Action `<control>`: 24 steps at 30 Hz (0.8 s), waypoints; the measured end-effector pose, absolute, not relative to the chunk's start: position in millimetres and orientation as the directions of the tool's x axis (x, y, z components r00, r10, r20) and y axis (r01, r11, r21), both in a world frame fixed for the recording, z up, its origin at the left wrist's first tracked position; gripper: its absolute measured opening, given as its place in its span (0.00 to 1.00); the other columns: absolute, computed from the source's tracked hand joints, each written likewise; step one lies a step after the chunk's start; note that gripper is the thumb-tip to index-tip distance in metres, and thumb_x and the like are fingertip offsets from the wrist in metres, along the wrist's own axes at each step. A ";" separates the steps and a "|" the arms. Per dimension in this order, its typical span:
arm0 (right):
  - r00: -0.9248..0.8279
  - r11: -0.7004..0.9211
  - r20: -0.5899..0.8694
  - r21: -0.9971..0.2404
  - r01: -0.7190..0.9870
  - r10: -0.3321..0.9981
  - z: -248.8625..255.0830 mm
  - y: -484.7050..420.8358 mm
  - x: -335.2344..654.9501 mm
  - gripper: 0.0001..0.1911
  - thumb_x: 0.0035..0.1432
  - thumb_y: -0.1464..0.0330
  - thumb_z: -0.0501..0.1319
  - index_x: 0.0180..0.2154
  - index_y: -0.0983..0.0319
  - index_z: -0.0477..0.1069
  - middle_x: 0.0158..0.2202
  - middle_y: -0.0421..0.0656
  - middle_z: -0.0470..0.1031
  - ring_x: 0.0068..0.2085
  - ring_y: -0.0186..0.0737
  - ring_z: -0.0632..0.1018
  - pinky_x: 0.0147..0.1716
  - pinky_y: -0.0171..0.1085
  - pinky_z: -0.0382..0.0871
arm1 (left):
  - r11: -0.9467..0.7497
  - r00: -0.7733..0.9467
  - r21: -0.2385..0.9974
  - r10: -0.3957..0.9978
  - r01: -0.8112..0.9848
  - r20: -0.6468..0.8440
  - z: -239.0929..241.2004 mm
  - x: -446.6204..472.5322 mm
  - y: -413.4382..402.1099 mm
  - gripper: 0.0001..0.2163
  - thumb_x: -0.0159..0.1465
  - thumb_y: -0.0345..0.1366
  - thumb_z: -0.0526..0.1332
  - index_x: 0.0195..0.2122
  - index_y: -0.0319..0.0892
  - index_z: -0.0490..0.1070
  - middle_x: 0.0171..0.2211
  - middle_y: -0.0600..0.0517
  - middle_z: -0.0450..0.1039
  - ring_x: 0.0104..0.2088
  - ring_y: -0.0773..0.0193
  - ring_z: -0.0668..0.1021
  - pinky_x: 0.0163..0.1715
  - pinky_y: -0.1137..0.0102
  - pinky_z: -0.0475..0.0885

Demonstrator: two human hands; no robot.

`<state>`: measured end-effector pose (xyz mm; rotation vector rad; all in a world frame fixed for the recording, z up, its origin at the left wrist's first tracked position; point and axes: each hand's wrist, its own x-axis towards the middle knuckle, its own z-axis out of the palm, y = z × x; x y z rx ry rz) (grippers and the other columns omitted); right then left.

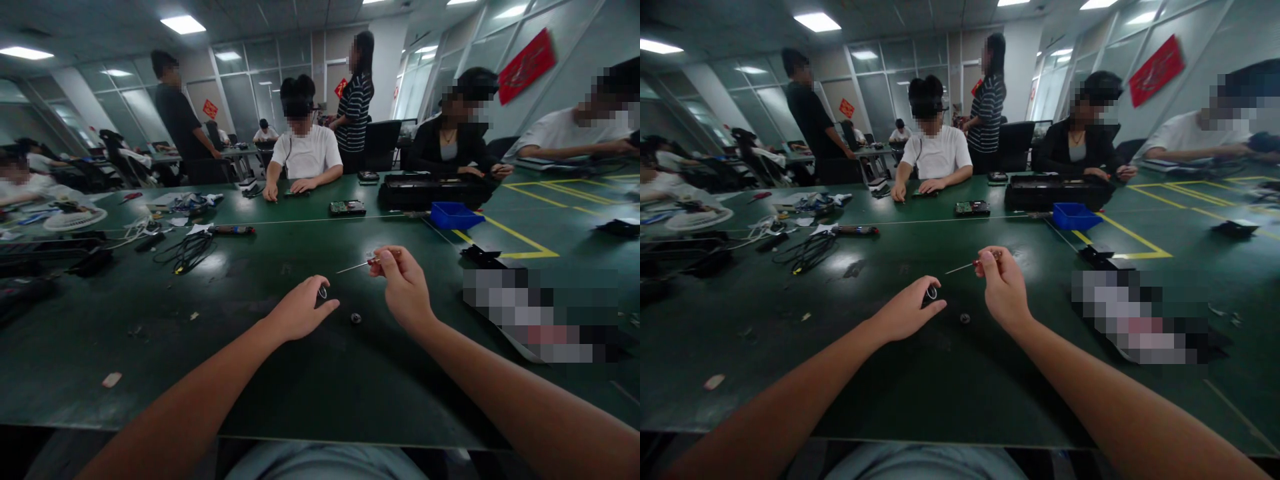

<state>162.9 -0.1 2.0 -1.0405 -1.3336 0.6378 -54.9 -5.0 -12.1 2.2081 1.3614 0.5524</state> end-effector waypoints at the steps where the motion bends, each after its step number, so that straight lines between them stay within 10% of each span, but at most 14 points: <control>1: 0.172 0.445 0.473 -0.878 0.178 0.864 2.2 -0.3 163.1 0.11 0.67 0.58 0.55 0.40 0.58 0.70 0.32 0.41 0.73 0.33 0.39 0.75 0.37 0.43 0.71 | -0.398 0.447 0.571 0.893 0.718 0.060 -11.1 -52.8 -6.4 0.19 0.68 0.49 0.57 0.53 0.43 0.68 0.48 0.45 0.73 0.45 0.53 0.76 0.42 0.61 0.71; 14: 0.180 0.461 0.484 -0.874 0.154 0.857 1.9 1.0 165.2 0.10 0.66 0.58 0.55 0.39 0.57 0.69 0.32 0.41 0.73 0.33 0.40 0.75 0.37 0.43 0.71 | -0.716 0.720 0.116 0.694 0.689 0.010 -8.6 -4.4 -11.7 0.18 0.68 0.48 0.56 0.52 0.45 0.72 0.43 0.44 0.74 0.42 0.50 0.78 0.36 0.62 0.72; 24: 0.159 0.474 0.489 -0.872 0.127 0.858 3.9 -1.8 164.8 0.10 0.66 0.59 0.55 0.40 0.57 0.70 0.32 0.41 0.73 0.33 0.39 0.75 0.36 0.43 0.71 | -0.680 0.705 0.255 0.709 0.688 -0.010 -0.2 -15.9 -4.9 0.12 0.66 0.44 0.60 0.45 0.44 0.73 0.40 0.47 0.76 0.39 0.54 0.78 0.35 0.65 0.71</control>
